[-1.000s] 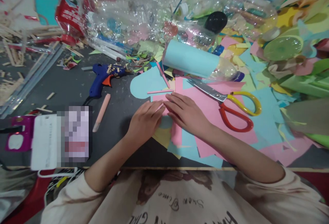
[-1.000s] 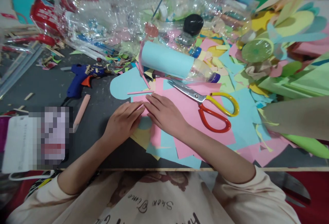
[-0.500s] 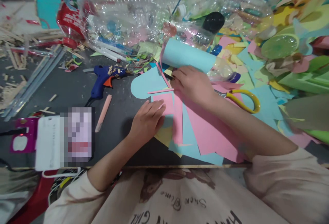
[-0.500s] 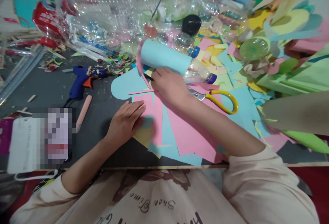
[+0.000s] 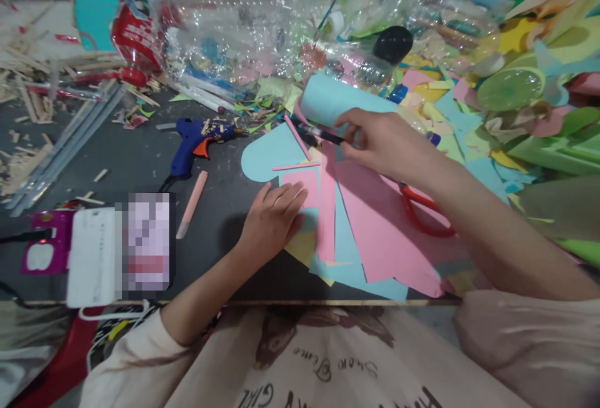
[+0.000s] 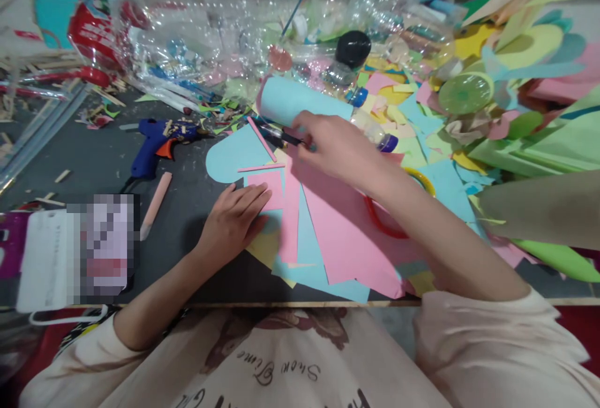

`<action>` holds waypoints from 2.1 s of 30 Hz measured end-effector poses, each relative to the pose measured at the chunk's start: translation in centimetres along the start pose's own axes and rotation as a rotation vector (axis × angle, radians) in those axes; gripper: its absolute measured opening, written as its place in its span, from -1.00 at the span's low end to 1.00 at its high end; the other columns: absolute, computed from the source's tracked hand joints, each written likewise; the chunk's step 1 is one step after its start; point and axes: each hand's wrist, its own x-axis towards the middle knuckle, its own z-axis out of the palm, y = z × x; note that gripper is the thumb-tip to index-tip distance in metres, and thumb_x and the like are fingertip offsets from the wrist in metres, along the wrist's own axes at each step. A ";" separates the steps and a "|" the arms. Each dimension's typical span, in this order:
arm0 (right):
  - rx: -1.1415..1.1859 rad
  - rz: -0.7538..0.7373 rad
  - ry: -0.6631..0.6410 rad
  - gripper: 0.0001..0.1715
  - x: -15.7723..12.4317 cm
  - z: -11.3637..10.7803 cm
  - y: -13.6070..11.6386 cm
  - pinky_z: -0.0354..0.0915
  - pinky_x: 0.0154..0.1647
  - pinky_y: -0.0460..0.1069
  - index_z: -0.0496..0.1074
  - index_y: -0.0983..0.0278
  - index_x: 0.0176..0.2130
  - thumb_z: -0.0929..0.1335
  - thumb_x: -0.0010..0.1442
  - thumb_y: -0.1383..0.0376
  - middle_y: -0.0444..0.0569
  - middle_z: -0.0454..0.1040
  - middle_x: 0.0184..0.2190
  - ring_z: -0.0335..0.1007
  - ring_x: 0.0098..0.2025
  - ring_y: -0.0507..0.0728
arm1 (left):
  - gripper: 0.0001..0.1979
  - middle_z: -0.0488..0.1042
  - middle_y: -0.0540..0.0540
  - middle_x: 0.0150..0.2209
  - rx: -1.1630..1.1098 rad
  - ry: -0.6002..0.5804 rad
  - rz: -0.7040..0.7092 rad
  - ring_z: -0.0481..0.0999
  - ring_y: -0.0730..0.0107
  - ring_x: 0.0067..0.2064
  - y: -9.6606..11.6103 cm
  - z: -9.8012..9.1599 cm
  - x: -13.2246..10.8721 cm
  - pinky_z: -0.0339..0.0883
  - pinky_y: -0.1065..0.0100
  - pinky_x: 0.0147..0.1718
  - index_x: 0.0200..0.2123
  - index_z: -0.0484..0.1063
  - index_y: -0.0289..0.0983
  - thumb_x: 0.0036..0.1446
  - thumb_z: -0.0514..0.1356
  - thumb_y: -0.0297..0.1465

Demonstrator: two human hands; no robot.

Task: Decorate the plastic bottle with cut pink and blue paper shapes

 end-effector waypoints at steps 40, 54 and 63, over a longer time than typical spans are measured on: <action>1.100 0.206 0.086 -0.82 -2.6 5.4 -1.2 0.38 -0.29 -0.01 0.53 0.22 -0.29 0.43 0.10 0.17 -0.11 0.53 -0.39 0.44 -0.37 0.05 | -0.68 0.50 -0.12 0.08 0.087 0.074 0.014 0.46 0.22 0.07 0.1 0.0 -0.3 0.01 0.06 0.23 0.09 0.34 -0.29 0.30 0.04 -0.39; 1.144 0.131 0.027 -0.60 -2.7 7.4 -1.7 0.42 -0.01 0.08 0.52 0.20 -0.15 0.35 0.20 -0.02 -0.02 0.55 -0.17 0.49 -0.09 0.14 | -0.71 0.43 -0.17 0.15 0.047 -0.008 -0.003 0.42 0.17 0.13 0.5 -0.6 -0.7 0.10 -0.01 0.20 0.03 0.43 -0.15 0.28 0.07 -0.37; 1.106 0.081 0.018 -0.63 -2.6 7.6 -1.5 0.40 0.02 0.09 0.51 0.22 -0.13 0.33 0.23 0.03 -0.01 0.55 -0.15 0.50 -0.09 0.14 | -0.76 0.47 -0.24 0.04 0.030 -0.011 0.064 0.39 0.03 0.16 0.2 -1.0 -0.6 0.32 0.01 0.08 -0.07 0.49 -0.22 0.25 0.09 -0.39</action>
